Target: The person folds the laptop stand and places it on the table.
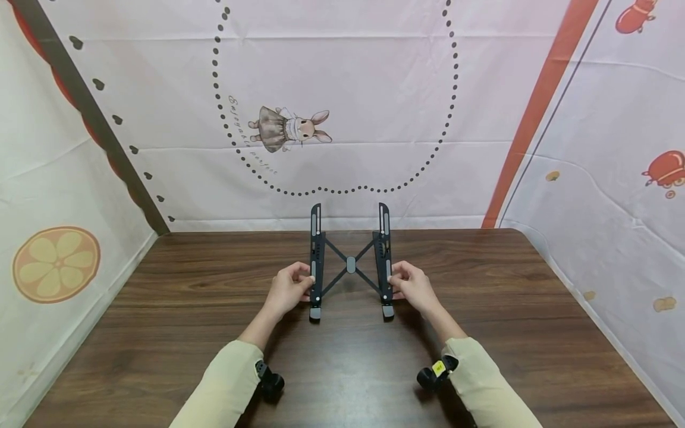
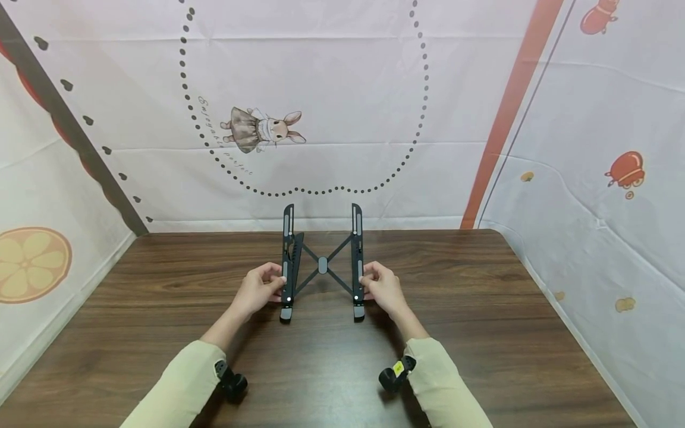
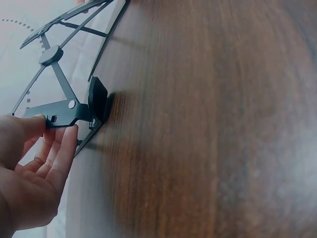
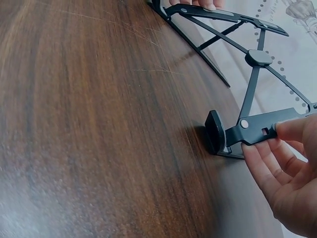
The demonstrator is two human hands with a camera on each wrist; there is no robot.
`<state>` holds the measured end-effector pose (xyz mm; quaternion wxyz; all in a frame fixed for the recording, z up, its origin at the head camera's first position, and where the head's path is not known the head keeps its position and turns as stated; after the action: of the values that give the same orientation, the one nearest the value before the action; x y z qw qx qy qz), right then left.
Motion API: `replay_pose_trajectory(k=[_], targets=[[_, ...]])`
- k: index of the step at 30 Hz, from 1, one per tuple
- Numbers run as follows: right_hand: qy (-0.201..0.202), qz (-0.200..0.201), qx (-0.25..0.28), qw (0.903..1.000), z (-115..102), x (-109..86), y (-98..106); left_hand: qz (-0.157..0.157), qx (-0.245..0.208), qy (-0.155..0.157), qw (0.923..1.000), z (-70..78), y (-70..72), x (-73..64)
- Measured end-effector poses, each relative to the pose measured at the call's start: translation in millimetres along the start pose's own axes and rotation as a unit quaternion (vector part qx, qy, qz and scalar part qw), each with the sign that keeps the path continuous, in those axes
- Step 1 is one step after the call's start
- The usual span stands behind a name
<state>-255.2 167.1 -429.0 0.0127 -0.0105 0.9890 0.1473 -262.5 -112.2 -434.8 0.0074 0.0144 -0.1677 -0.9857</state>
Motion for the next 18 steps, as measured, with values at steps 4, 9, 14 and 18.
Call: replay_pose_trajectory(k=[4, 9, 14, 18], targets=[[0.004, -0.001, -0.001, 1.0000, -0.3, -0.3, -0.9, 0.001, 0.000, -0.001, 1.0000, 0.5, -0.7, -0.4], [0.000, -0.003, 0.005, 1.0000, -5.1, -2.5, -3.2, 0.003, 0.003, 0.000, 1.0000, -1.1, -0.9, -0.1], [0.007, -0.012, 0.015, 0.9998, -6.0, -2.1, -7.2, -0.001, -0.001, -0.002, 1.0000, -2.2, -2.2, 0.3], [0.030, -0.018, 0.026, 0.9990, -4.0, -1.4, -11.8, -0.006, -0.007, -0.001, 1.0000, -2.3, -4.6, 0.2]])
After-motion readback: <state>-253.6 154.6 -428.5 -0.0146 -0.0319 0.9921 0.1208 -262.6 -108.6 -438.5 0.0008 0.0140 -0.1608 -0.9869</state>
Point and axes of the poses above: each hand's wrist, its own x-axis towards the middle knuckle, its own y-axis out of the back of the hand, z = x × y, the point moved 2 cm from there along x, towards the middle knuckle, and after that the axes turned 3 degrees about z, right-handed, at the moved point
